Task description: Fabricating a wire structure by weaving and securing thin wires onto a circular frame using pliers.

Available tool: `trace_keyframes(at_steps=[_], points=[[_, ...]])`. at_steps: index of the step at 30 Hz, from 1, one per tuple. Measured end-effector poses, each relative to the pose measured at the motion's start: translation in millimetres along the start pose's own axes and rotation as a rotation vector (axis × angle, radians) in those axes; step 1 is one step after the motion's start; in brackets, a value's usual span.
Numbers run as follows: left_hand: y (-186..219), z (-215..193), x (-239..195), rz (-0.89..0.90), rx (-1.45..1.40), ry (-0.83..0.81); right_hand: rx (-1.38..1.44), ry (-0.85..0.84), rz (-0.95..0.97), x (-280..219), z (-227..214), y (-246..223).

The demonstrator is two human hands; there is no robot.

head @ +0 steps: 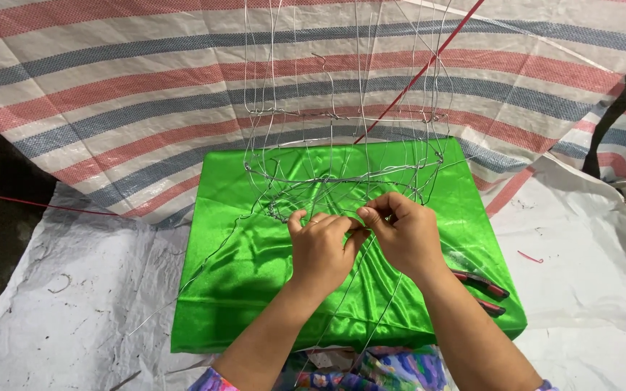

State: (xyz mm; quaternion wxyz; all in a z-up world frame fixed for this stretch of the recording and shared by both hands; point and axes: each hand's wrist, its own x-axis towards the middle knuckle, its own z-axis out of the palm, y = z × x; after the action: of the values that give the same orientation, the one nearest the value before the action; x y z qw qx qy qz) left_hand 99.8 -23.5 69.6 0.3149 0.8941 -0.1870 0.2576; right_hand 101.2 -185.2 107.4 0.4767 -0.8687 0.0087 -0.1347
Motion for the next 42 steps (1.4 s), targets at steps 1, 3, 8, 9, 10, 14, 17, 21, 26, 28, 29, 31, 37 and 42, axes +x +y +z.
trace_keyframes(at_steps=[1,3,8,9,10,14,17,21,26,28,29,31,37,42], points=[[0.7,-1.0,0.3,-0.001,-0.001,0.001,-0.001,0.0,0.0,0.2,-1.0,-1.8],[2.3,-3.6,0.6,-0.026,-0.011,-0.012,-0.002,-0.015,-0.013,-0.2,-2.8,-5.7],[3.2,-2.1,0.7,-0.036,0.002,-0.008,0.011,-0.009,-0.023,-1.7,-0.2,-5.4],[3.5,-2.2,0.5,-0.044,0.005,-0.013,0.029,-0.018,-0.016,-2.6,-0.5,-7.4],[4.7,-2.8,1.0,-0.044,0.005,-0.012,0.029,-0.018,-0.017,-2.7,-0.8,-7.7],[7.2,-3.2,2.2,-0.045,0.013,-0.006,0.049,-0.01,-0.001,-2.4,-0.8,-7.7],[7.7,-3.8,2.2,-0.05,0.007,-0.013,0.07,-0.016,0.005,-2.1,-2.5,-9.2],[8.9,-6.3,2.7,-0.055,0.0,-0.027,0.108,-0.092,0.079,-1.9,-10.5,-21.2],[8.8,-8.6,2.3,-0.059,0.007,-0.037,-0.086,-0.131,0.07,-2.7,-18.8,-34.7],[8.1,-8.9,2.4,-0.071,-0.008,-0.05,-0.213,-0.141,0.064,-3.5,-19.7,-37.7],[7.4,-8.0,2.3,-0.074,0.011,-0.05,-0.272,-0.145,0.064,-4.0,-19.0,-36.8],[5.9,-5.5,0.7,-0.08,0.03,-0.052,-0.33,-0.152,0.065,-5.1,-18.0,-36.8],[4.9,-2.7,1.5,-0.106,0.071,-0.08,-0.35,-0.144,0.054,-4.0,-14.3,-30.2],[3.7,-3.5,-0.4,-0.14,0.032,-0.139,-0.342,-0.127,0.051,-3.8,-11.8,-28.7]])
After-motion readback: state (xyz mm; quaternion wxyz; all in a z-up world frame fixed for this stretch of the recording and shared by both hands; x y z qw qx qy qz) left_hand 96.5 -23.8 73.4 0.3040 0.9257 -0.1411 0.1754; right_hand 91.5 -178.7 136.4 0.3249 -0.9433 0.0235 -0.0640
